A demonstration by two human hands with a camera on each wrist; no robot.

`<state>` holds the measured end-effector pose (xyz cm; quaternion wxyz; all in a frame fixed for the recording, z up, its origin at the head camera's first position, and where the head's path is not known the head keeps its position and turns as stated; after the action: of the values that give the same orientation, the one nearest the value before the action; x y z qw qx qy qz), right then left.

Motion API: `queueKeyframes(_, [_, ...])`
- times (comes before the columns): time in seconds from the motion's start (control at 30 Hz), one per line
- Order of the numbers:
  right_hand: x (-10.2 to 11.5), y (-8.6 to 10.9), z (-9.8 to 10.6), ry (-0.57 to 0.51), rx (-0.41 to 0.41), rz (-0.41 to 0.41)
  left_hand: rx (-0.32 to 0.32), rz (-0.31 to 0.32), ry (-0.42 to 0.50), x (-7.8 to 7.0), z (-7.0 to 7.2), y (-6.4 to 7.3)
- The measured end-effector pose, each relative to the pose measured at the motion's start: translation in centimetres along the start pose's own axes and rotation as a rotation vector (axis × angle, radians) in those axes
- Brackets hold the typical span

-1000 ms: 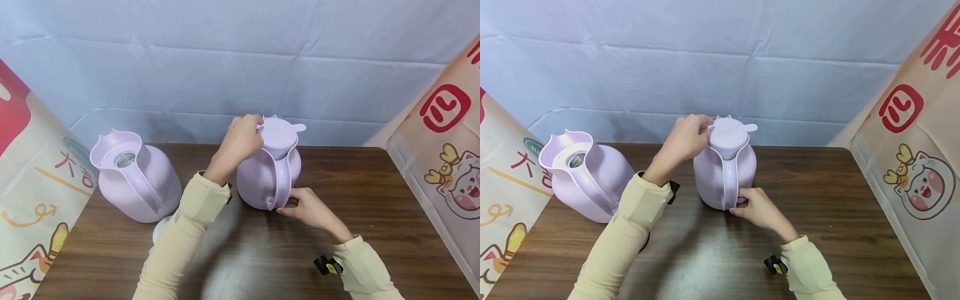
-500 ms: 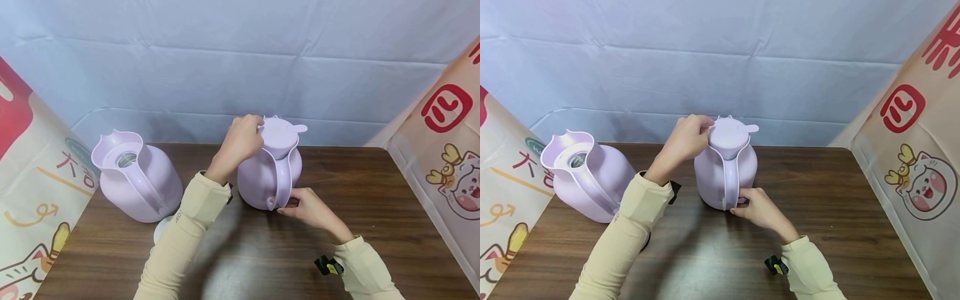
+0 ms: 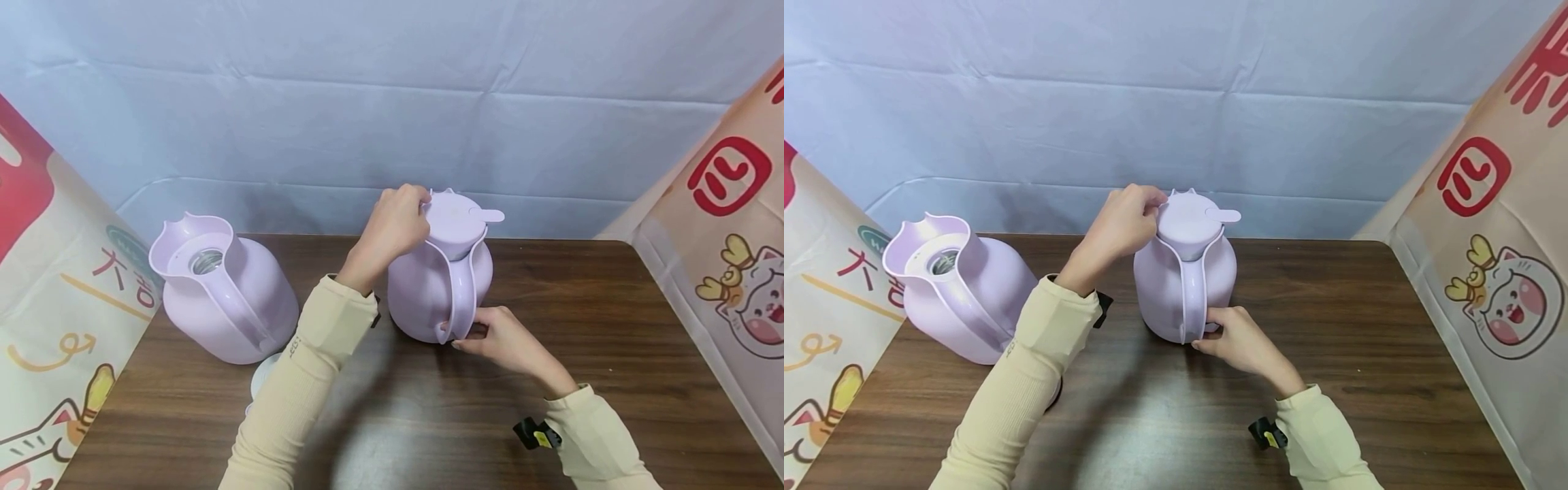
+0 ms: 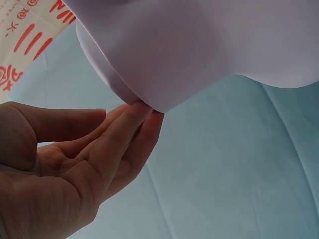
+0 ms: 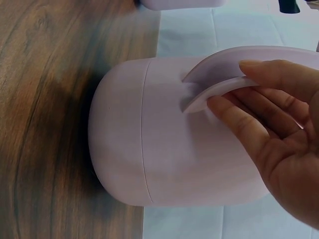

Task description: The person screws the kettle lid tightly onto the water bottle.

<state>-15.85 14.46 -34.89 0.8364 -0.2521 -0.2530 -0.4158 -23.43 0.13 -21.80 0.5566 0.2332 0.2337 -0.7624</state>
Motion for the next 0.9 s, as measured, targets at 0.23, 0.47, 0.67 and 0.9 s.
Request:
queueKeyframes(0.23, [0.16, -0.20, -0.13, 0.043, -0.015, 0.007, 0.013, 0.006, 0.008, 0.13, -0.05, -0.26])
queueKeyframes(0.47, [0.54, -0.36, -0.15, 0.046, -0.001, 0.001, 0.018, -0.008, 0.011, 0.12, -0.18, -0.50])
queueKeyframes(0.67, [0.42, -0.37, -0.11, 0.050, -0.001, -0.013, 0.028, -0.005, 0.018, 0.05, -0.16, -0.59])
queueKeyframes(0.9, [0.17, -0.33, -0.20, 0.046, 0.008, -0.039, 0.039, -0.018, 0.026, -0.05, -0.11, -0.44])
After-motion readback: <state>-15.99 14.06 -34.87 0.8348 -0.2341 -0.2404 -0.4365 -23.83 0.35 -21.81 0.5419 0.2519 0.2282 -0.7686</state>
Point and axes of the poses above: each hand's wrist, its own y-axis away from the middle knuckle, its own z-axis out of the back of the hand, x = y × z, the point moved 6 cm from there along -y, towards the middle knuckle, and after that the axes turned 8 degrees about y, right-handed, at the moved point
